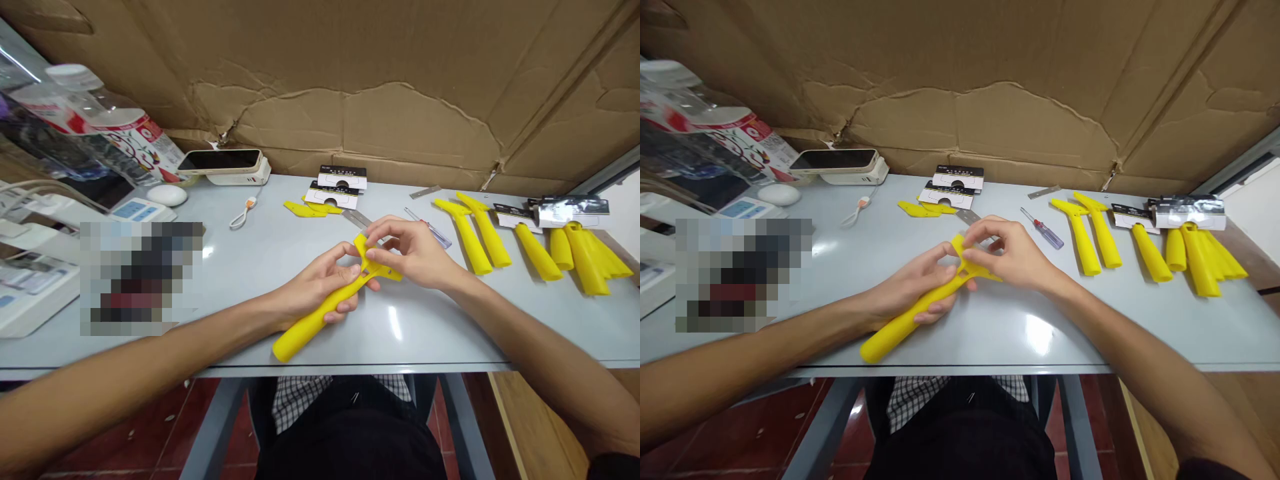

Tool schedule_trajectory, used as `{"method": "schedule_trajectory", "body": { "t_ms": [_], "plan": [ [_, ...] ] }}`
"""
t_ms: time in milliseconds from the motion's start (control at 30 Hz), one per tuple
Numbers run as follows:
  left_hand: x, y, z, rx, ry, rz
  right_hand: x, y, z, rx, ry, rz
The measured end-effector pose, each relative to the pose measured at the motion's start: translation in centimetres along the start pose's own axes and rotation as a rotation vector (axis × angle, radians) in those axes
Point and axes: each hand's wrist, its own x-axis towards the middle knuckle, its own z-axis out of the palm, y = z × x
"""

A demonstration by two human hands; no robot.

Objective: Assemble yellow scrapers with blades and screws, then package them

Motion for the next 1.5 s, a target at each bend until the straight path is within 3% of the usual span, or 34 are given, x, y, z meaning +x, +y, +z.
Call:
{"method": "schedule_trajectory", "body": {
  "t_ms": [167, 367, 467, 533, 633, 733, 867, 1067, 1233, 1500],
  "plan": [
    [0.1, -0.2, -0.1, 0.016, -0.002, 0.007, -0.1, 0.1, 0.6, 0.108, 0.030, 0.105],
    [0.1, 0.0, -0.1, 0.002, 0.022, 0.020, 0.3, -0.4, 0.0, 0.072, 0.061, 0.086],
    [0.2, 0.4, -0.5, -0.042, 0.084, 0.041, 0.5, -1.0, -3.0, -0.151, 0.146, 0.025],
    [0.4, 0.6, -0.8, -0.056, 0.124, 0.061, 0.6, -1.2, -6.1, -0.529, 0.196, 0.018],
    [0.6, 1.0, -1.2, -0.057, 0.151, 0.093, 0.6, -0.9, -10.2, -1.062, 0.130, 0.201],
    [0.7, 1.1, -1.3, -0.060, 0.160, 0.115, 0.7, -0.4, -12.0, -1.060, -0.046, 0.367],
    [0.7, 1.0, -1.3, -0.061, 0.167, 0.112, 1.0, 0.0, -11.6, -1.026, -0.225, 0.449],
    [0.6, 1.2, -1.2, -0.048, 0.183, 0.097, 1.1, 1.5, -11.6, -1.078, -0.226, 0.494],
    [0.5, 1.2, -1.0, -0.042, 0.186, 0.058, 1.2, 2.0, -11.7, -1.082, -0.268, 0.384],
    [0.5, 0.8, -0.9, -0.033, 0.194, -0.001, 0.5, -2.3, -9.3, -0.851, -0.318, 0.090]
  ]
}}
